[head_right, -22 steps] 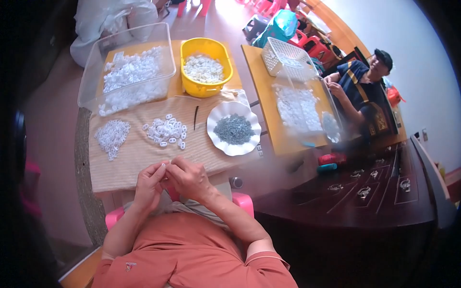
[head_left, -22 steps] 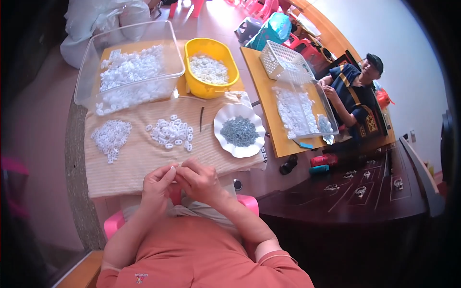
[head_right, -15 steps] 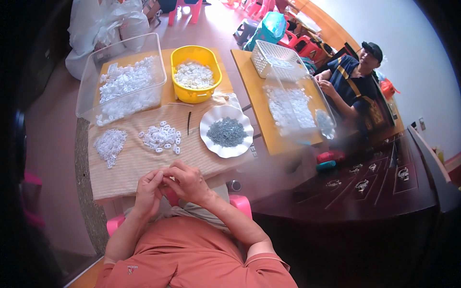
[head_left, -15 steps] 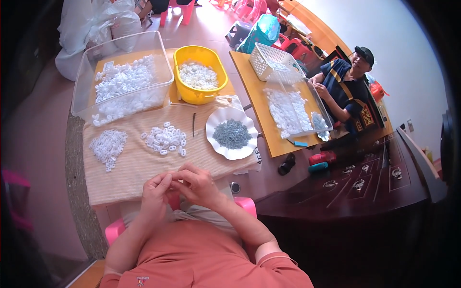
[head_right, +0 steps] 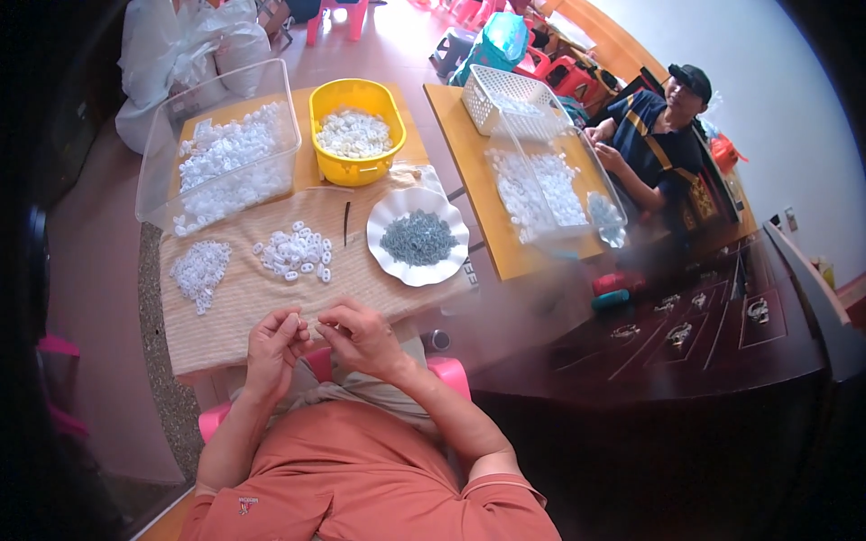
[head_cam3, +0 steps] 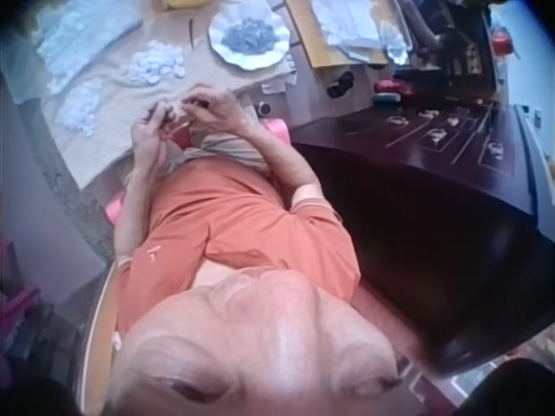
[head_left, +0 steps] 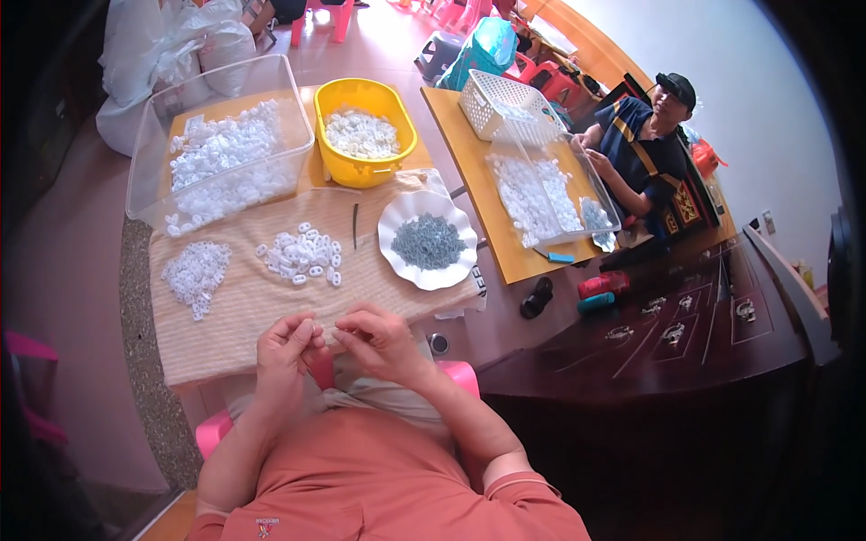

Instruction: Manually assembling small white plastic components on a table.

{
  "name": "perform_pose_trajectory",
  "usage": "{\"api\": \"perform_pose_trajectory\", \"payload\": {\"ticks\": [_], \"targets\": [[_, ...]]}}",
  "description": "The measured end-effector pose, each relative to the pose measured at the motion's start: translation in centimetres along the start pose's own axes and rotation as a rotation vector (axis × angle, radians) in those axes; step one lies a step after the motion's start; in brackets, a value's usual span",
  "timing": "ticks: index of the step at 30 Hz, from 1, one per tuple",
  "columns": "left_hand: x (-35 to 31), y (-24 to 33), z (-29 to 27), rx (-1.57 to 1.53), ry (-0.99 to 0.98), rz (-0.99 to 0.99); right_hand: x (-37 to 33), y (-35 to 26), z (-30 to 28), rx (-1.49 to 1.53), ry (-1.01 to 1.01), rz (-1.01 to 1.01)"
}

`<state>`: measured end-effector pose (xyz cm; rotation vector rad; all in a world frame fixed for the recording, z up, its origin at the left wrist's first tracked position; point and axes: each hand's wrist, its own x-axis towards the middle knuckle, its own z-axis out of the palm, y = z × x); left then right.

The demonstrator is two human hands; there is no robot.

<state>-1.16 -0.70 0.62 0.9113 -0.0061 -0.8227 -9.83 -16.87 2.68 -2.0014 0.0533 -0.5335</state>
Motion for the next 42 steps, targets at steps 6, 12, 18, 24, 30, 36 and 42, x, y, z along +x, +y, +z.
{"api": "perform_pose_trajectory", "payload": {"ticks": [6, 12, 18, 24, 30, 36, 42], "targets": [[0.1, -0.1, -0.1, 0.047, 0.05, 0.0, -0.3, 0.6, -2.0, -0.103, 0.022, -0.021], [0.4, 0.1, 0.1, 0.005, 0.046, 0.003, -0.5, 1.5, -5.3, -0.313, 0.175, -0.001], [0.3, -0.1, -0.4, 0.022, 0.058, -0.001, -0.5, 2.8, -7.8, -0.64, 0.225, 0.011], [0.3, 0.1, -0.3, 0.018, 0.055, -0.017, 0.3, 2.6, -8.6, -0.907, 0.12, 0.013], [0.4, 0.0, -0.5, 0.007, 0.045, -0.01, 1.0, 3.1, -8.3, -1.002, 0.076, 0.044], [0.3, 0.0, -0.3, -0.021, 0.022, -0.025, 0.9, 3.8, -8.7, -1.019, 0.043, 0.031], [0.3, -0.2, -0.4, -0.026, 0.036, -0.035, 1.1, 4.2, -8.6, -0.991, 0.054, 0.011]]}}
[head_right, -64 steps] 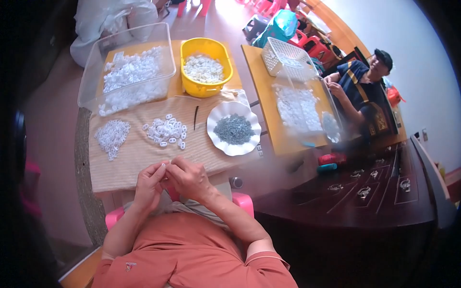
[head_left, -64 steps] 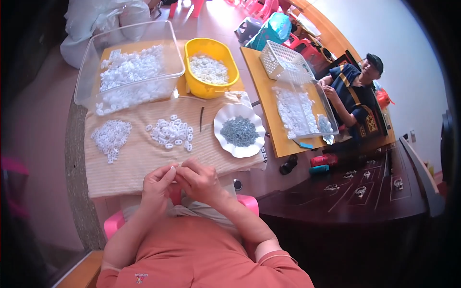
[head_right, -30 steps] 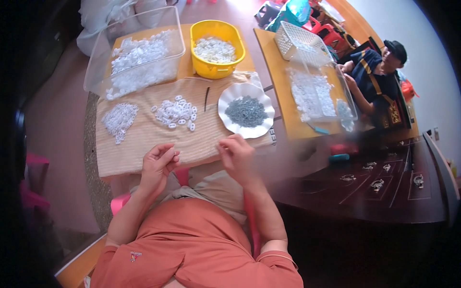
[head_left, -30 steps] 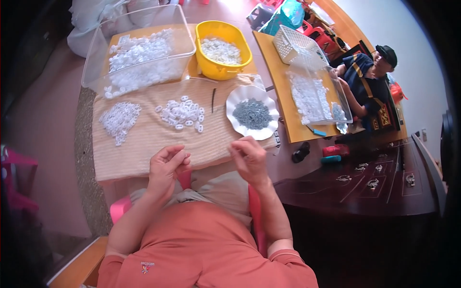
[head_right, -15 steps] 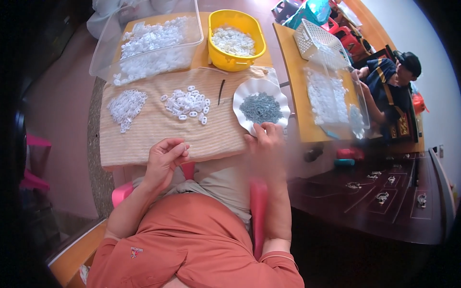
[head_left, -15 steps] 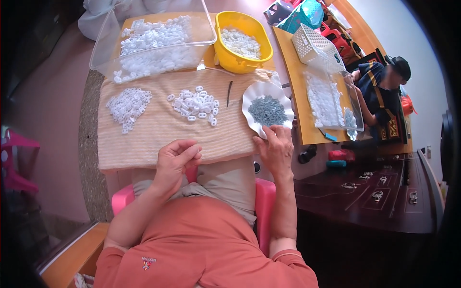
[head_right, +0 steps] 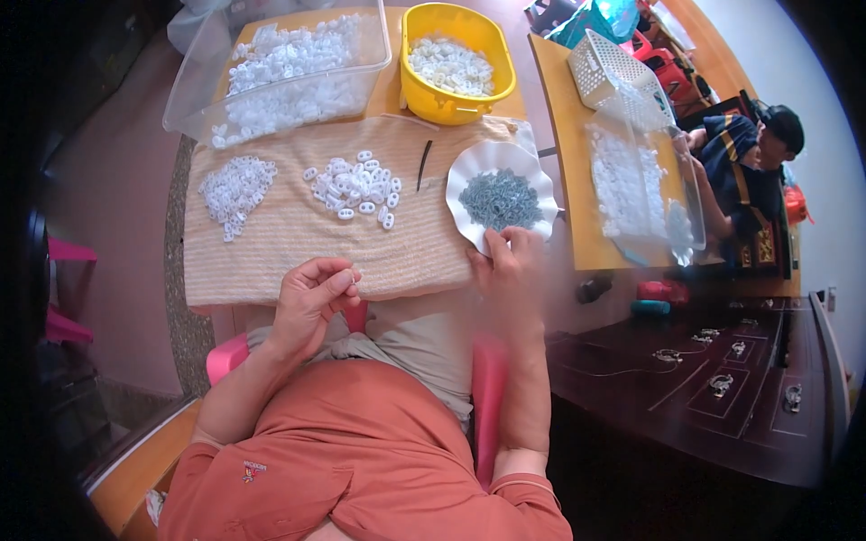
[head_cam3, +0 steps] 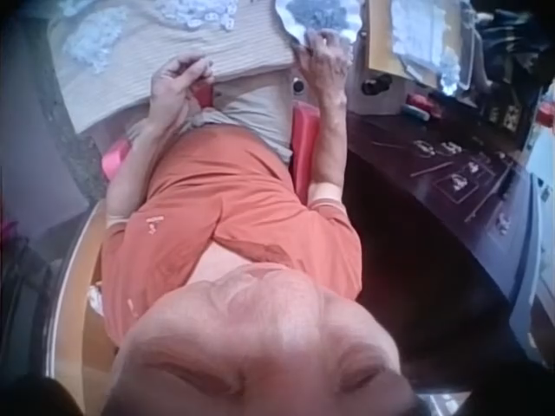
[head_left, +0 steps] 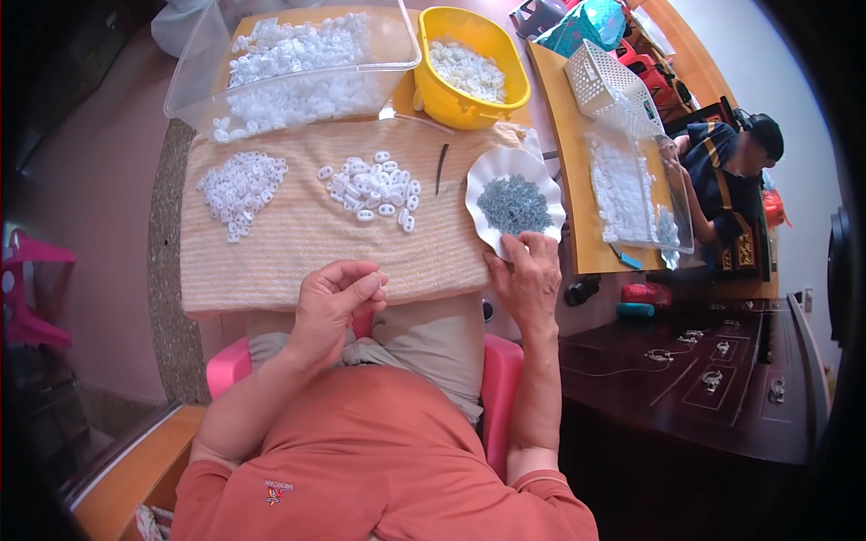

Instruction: Manually assembling small white plastic components on a table.

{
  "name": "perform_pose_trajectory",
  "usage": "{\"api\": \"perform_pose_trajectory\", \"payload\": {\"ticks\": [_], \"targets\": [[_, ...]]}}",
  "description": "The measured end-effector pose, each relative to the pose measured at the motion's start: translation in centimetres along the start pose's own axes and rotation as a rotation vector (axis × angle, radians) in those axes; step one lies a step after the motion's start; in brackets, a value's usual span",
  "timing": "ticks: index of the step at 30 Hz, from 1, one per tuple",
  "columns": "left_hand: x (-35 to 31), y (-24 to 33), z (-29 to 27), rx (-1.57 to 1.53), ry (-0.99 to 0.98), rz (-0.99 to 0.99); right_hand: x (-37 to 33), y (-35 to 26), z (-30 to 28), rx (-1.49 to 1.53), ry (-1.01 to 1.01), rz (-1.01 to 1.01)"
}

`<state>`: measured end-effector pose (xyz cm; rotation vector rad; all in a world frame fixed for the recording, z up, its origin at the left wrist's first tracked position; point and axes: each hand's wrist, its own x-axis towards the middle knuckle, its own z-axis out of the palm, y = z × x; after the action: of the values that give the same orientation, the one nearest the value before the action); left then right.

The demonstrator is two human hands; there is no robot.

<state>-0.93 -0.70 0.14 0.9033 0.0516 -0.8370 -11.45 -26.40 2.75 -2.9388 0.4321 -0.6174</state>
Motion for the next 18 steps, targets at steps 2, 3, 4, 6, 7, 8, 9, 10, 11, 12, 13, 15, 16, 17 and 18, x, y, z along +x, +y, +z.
{"api": "perform_pose_trajectory", "payload": {"ticks": [2, 3, 4, 6, 7, 8, 9, 10, 11, 12, 13, 15, 16, 17, 18], "targets": [[-0.05, 0.09, 0.09, 0.001, 0.001, -0.005, 0.01, 0.1, 0.06, 0.02, 0.009, 0.001], [-0.06, 0.08, 0.11, 0.004, 0.001, -0.008, -0.01, 0.13, 0.1, 0.041, 0.021, 0.002], [-0.04, 0.06, 0.12, 0.003, 0.002, -0.009, 0.01, 0.16, 0.1, 0.041, 0.02, 0.001], [-0.02, 0.03, 0.13, 0.012, 0.008, -0.006, 0.01, 0.16, 0.1, 0.07, 0.021, -0.008], [-0.01, 0.04, 0.11, 0.013, 0.008, -0.007, -0.06, 0.16, 0.19, 0.071, 0.021, -0.008], [-0.01, 0.04, 0.1, 0.013, 0.004, -0.008, -0.16, 0.18, 0.34, 0.097, 0.031, 0.006], [-0.01, 0.05, 0.1, 0.012, 0.001, -0.01, -0.26, 0.19, 0.47, 0.123, 0.04, 0.019], [-0.01, 0.03, 0.11, 0.013, 0.001, -0.01, -0.34, 0.19, 0.57, 0.124, 0.041, 0.019], [-0.02, 0.0, 0.15, 0.013, 0.003, -0.011, -0.42, 0.18, 0.66, 0.127, 0.049, 0.021], [-0.04, -0.02, 0.17, 0.012, 0.005, -0.012, -0.5, 0.17, 0.72, 0.13, 0.057, 0.023], [-0.05, -0.04, 0.16, 0.013, 0.005, -0.011, -0.55, 0.16, 0.76, 0.131, 0.058, 0.022], [-0.03, -0.09, 0.13, 0.019, 0.003, -0.011, -0.65, 0.15, 0.83, 0.123, 0.066, 0.01], [-0.05, -0.1, 0.14, 0.019, 0.004, -0.011, -0.72, 0.15, 0.86, 0.124, 0.065, 0.01], [-0.07, -0.09, 0.18, 0.021, 0.004, -0.013, -0.79, 0.16, 0.89, 0.131, 0.073, 0.012], [-0.1, -0.08, 0.21, 0.023, 0.004, -0.014, -0.84, 0.17, 0.94, 0.137, 0.082, 0.014]]}}
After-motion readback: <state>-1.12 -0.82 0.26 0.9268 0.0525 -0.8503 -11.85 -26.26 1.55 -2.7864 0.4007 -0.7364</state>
